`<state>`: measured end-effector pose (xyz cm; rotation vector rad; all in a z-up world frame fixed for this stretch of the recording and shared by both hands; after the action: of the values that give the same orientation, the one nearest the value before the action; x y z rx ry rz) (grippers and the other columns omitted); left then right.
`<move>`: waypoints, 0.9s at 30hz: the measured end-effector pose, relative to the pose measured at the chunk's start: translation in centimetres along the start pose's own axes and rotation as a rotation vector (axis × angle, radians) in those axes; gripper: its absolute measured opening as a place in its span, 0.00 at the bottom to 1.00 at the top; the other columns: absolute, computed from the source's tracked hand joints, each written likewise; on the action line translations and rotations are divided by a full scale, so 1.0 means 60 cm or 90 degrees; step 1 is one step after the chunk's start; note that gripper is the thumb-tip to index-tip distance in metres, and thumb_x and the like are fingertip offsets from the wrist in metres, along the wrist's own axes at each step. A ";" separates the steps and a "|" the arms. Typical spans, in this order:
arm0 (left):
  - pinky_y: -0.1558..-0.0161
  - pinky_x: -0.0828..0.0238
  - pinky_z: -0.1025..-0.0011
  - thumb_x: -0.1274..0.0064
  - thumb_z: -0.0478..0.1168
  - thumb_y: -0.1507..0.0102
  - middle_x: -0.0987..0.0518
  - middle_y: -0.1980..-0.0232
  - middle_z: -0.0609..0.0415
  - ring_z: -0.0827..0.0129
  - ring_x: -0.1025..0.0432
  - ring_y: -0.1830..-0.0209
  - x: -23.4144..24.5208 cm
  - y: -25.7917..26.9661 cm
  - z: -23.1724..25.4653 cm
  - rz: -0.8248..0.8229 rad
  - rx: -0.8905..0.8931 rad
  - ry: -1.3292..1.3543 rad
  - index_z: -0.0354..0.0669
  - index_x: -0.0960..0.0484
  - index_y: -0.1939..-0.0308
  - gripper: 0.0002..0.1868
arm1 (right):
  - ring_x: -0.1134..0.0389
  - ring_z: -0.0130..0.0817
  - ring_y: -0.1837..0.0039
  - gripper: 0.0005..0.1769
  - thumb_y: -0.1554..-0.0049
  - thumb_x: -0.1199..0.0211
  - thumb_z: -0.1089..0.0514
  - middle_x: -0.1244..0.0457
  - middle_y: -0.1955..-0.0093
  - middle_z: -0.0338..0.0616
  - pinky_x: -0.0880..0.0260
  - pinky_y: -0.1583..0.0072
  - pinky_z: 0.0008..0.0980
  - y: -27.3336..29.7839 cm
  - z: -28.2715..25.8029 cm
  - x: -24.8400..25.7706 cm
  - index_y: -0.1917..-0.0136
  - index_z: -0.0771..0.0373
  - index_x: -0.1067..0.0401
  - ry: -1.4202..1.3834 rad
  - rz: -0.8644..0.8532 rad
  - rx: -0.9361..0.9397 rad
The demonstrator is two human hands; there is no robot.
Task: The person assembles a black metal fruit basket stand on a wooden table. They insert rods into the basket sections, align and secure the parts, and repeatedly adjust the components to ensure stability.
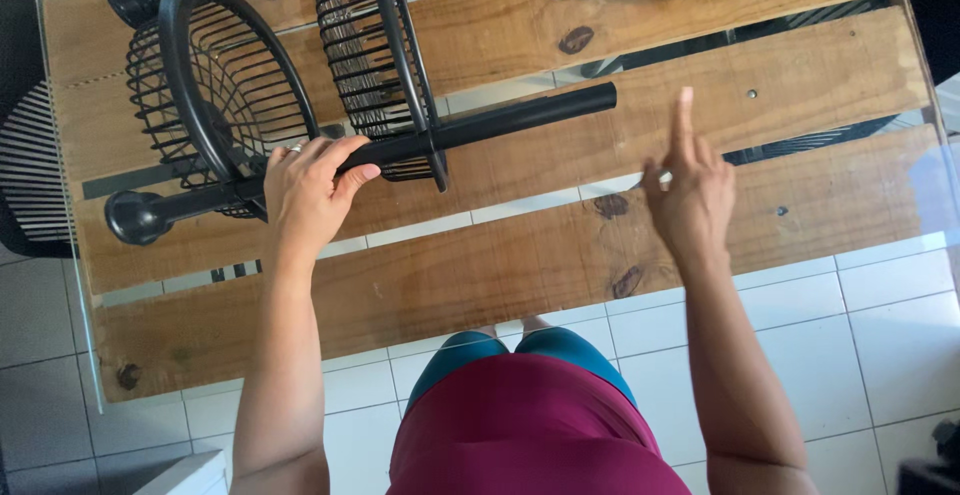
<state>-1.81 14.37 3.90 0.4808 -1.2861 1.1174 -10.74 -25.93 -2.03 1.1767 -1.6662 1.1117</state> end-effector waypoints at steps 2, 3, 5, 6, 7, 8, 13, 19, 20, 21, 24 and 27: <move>0.54 0.39 0.60 0.44 0.58 0.34 0.19 0.62 0.55 0.59 0.27 0.63 -0.004 -0.001 -0.004 -0.015 0.010 -0.003 0.48 0.14 0.46 0.22 | 0.33 0.45 0.49 0.49 0.38 0.33 0.58 0.34 0.53 0.47 0.37 0.43 0.45 -0.006 -0.030 0.003 0.13 0.62 0.55 -0.050 0.014 0.020; 0.54 0.39 0.60 0.44 0.58 0.34 0.19 0.61 0.55 0.59 0.27 0.63 -0.003 -0.001 -0.003 -0.011 0.005 0.000 0.48 0.14 0.46 0.22 | 0.33 0.47 0.47 0.48 0.38 0.33 0.57 0.34 0.52 0.49 0.37 0.40 0.46 -0.011 -0.050 0.007 0.13 0.63 0.53 -0.076 0.021 0.031; 0.55 0.39 0.61 0.44 0.58 0.35 0.19 0.61 0.56 0.58 0.27 0.62 -0.001 -0.004 -0.002 -0.001 -0.004 0.003 0.48 0.15 0.47 0.22 | 0.35 0.51 0.40 0.42 0.40 0.32 0.56 0.36 0.42 0.55 0.37 0.35 0.45 -0.026 -0.104 0.035 0.17 0.59 0.44 -0.078 0.082 0.127; 0.56 0.39 0.61 0.44 0.58 0.35 0.19 0.61 0.56 0.58 0.27 0.63 0.000 -0.003 -0.003 -0.003 -0.001 0.007 0.48 0.15 0.47 0.22 | 0.36 0.53 0.36 0.39 0.41 0.31 0.55 0.36 0.38 0.58 0.38 0.32 0.44 -0.032 -0.131 0.049 0.19 0.57 0.40 -0.080 0.112 0.175; 0.56 0.40 0.61 0.43 0.58 0.35 0.19 0.61 0.56 0.58 0.27 0.63 0.001 -0.002 -0.003 -0.006 0.003 0.010 0.48 0.15 0.48 0.22 | 0.36 0.53 0.34 0.38 0.44 0.30 0.54 0.36 0.36 0.58 0.39 0.32 0.46 -0.041 -0.160 0.056 0.23 0.58 0.37 -0.071 0.110 0.245; 0.56 0.40 0.61 0.43 0.58 0.35 0.19 0.61 0.56 0.58 0.27 0.64 0.002 -0.001 -0.003 -0.010 0.007 0.014 0.47 0.15 0.48 0.22 | 0.37 0.52 0.32 0.36 0.48 0.30 0.52 0.36 0.35 0.58 0.40 0.31 0.48 -0.052 -0.188 0.060 0.28 0.59 0.35 -0.063 0.107 0.313; 0.53 0.38 0.61 0.44 0.58 0.34 0.18 0.60 0.55 0.58 0.27 0.63 0.015 0.001 0.001 0.005 -0.009 0.022 0.47 0.15 0.49 0.21 | 0.33 0.49 0.41 0.31 0.48 0.28 0.43 0.33 0.46 0.50 0.37 0.39 0.51 -0.112 -0.285 0.005 0.39 0.64 0.28 -0.124 -0.092 0.427; 0.52 0.32 0.62 0.44 0.57 0.30 0.17 0.56 0.53 0.61 0.24 0.58 0.000 -0.011 0.014 -0.017 -0.040 -0.032 0.42 0.16 0.47 0.22 | 0.29 0.47 0.56 0.23 0.43 0.31 0.40 0.33 0.61 0.44 0.31 0.56 0.45 -0.137 -0.320 -0.058 0.54 0.62 0.29 -0.068 -0.200 0.403; 0.51 0.31 0.63 0.45 0.57 0.29 0.16 0.53 0.53 0.62 0.24 0.55 -0.004 -0.015 0.021 -0.011 -0.064 -0.044 0.40 0.18 0.46 0.22 | 0.29 0.47 0.57 0.23 0.43 0.31 0.40 0.33 0.62 0.44 0.31 0.58 0.45 -0.141 -0.323 -0.055 0.55 0.62 0.29 -0.060 -0.185 0.414; 0.55 0.29 0.63 0.43 0.60 0.35 0.17 0.56 0.51 0.61 0.23 0.59 -0.012 -0.020 0.027 -0.016 -0.075 -0.055 0.39 0.18 0.49 0.27 | 0.29 0.46 0.59 0.23 0.42 0.31 0.40 0.33 0.62 0.43 0.32 0.59 0.44 -0.146 -0.326 -0.049 0.55 0.62 0.28 -0.051 -0.170 0.426; 0.66 0.25 0.63 0.37 0.67 0.46 0.17 0.66 0.48 0.59 0.22 0.69 -0.051 -0.038 0.043 -0.049 -0.084 -0.090 0.36 0.20 0.58 0.35 | 0.28 0.46 0.60 0.18 0.47 0.31 0.41 0.31 0.66 0.44 0.31 0.58 0.44 -0.162 -0.327 -0.069 0.57 0.58 0.23 -0.060 -0.333 0.367; 0.74 0.26 0.64 0.35 0.67 0.45 0.18 0.73 0.50 0.58 0.21 0.76 -0.075 -0.055 0.032 -0.092 -0.055 -0.120 0.39 0.20 0.63 0.33 | 0.25 0.43 0.63 0.17 0.47 0.33 0.40 0.31 0.68 0.47 0.26 0.56 0.38 -0.167 -0.316 -0.106 0.59 0.55 0.21 -0.020 -0.534 0.236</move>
<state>0.52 9.67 1.25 0.6164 -1.4337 0.9079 2.67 -8.10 -0.22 1.8897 -0.8170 0.8519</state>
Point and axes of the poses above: each hand's wrist, its own y-axis away from the middle knuckle, its own x-axis out of the back of the hand, z = x × y, the point moved 8 cm from there along -y, towards the middle knuckle
